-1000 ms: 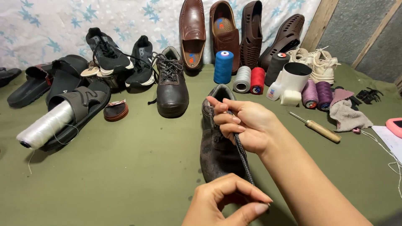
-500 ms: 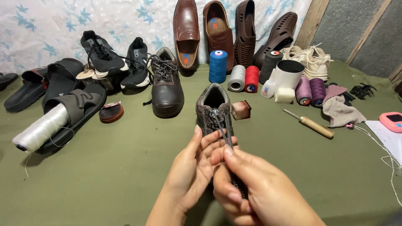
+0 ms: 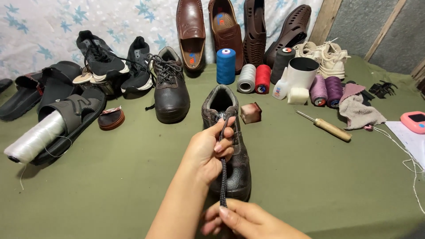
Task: Tying the laces of a work boot and then polishing a brown leather loafer with a sponge.
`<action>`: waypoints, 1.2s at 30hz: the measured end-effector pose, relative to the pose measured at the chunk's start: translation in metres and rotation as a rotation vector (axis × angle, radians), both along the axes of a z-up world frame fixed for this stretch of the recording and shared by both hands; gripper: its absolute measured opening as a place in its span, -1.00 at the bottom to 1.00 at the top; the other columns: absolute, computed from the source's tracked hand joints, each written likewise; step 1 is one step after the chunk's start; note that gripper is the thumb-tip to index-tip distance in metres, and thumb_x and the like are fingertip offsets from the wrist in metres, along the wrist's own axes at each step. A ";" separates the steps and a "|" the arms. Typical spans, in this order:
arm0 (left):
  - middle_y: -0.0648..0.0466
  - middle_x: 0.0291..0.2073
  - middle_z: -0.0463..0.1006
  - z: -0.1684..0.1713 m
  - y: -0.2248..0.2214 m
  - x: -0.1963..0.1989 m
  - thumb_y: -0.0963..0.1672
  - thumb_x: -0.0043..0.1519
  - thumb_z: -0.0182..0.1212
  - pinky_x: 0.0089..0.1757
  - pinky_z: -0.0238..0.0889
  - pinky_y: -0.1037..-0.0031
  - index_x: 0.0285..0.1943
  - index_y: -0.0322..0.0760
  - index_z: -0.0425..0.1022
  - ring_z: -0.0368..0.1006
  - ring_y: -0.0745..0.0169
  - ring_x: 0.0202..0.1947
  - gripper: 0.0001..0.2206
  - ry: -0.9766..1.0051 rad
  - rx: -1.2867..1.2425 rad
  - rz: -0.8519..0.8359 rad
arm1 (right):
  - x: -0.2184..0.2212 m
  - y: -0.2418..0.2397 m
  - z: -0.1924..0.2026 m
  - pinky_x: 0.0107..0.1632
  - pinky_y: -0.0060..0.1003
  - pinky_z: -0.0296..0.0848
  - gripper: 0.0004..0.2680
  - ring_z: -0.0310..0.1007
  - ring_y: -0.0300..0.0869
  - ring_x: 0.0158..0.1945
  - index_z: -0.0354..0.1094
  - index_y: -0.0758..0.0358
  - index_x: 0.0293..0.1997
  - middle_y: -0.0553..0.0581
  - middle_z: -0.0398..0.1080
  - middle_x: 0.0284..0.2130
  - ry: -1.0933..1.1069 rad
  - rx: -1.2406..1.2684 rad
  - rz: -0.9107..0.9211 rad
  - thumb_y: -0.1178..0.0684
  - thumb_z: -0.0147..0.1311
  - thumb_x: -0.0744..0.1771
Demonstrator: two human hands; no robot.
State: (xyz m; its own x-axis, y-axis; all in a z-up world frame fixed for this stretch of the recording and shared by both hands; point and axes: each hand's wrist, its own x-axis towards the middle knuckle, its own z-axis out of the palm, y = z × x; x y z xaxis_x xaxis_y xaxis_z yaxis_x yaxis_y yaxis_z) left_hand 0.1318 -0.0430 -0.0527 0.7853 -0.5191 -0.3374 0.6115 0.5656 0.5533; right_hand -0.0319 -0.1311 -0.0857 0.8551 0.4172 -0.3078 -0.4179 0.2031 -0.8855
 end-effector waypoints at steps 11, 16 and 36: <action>0.13 -0.75 0.11 0.047 0.023 -0.087 -0.06 0.44 -0.05 -0.69 -0.35 0.67 0.03 -0.54 0.40 -0.15 0.49 -0.85 -0.67 -0.202 0.071 0.057 | 0.061 -0.025 0.084 0.10 -0.08 0.44 -0.57 0.50 0.11 0.00 0.33 0.48 0.04 0.46 0.48 -0.12 0.013 0.216 -0.338 -0.21 -0.33 0.44; 0.04 -0.75 0.15 0.033 0.029 -0.123 -0.01 0.47 -0.14 -0.73 -0.32 0.63 -0.10 -0.39 0.46 -0.13 0.41 -0.85 -0.64 -0.416 0.096 -0.115 | 0.103 -0.026 0.088 0.42 0.07 0.20 -0.47 0.25 0.27 0.42 0.21 0.50 0.22 0.61 0.28 0.30 0.286 0.407 -0.402 -0.31 -0.38 0.43; 0.13 -0.50 0.41 -0.053 0.035 -0.133 -0.05 0.50 0.04 -0.47 0.07 0.75 0.08 -0.27 0.40 0.30 0.56 -0.56 -0.80 -0.315 0.093 -0.582 | 0.067 0.006 0.103 -0.53 -0.44 0.07 -0.74 0.10 -0.29 -0.50 0.36 0.30 0.17 0.04 0.26 -0.37 0.253 0.347 -0.482 -0.01 -0.10 0.43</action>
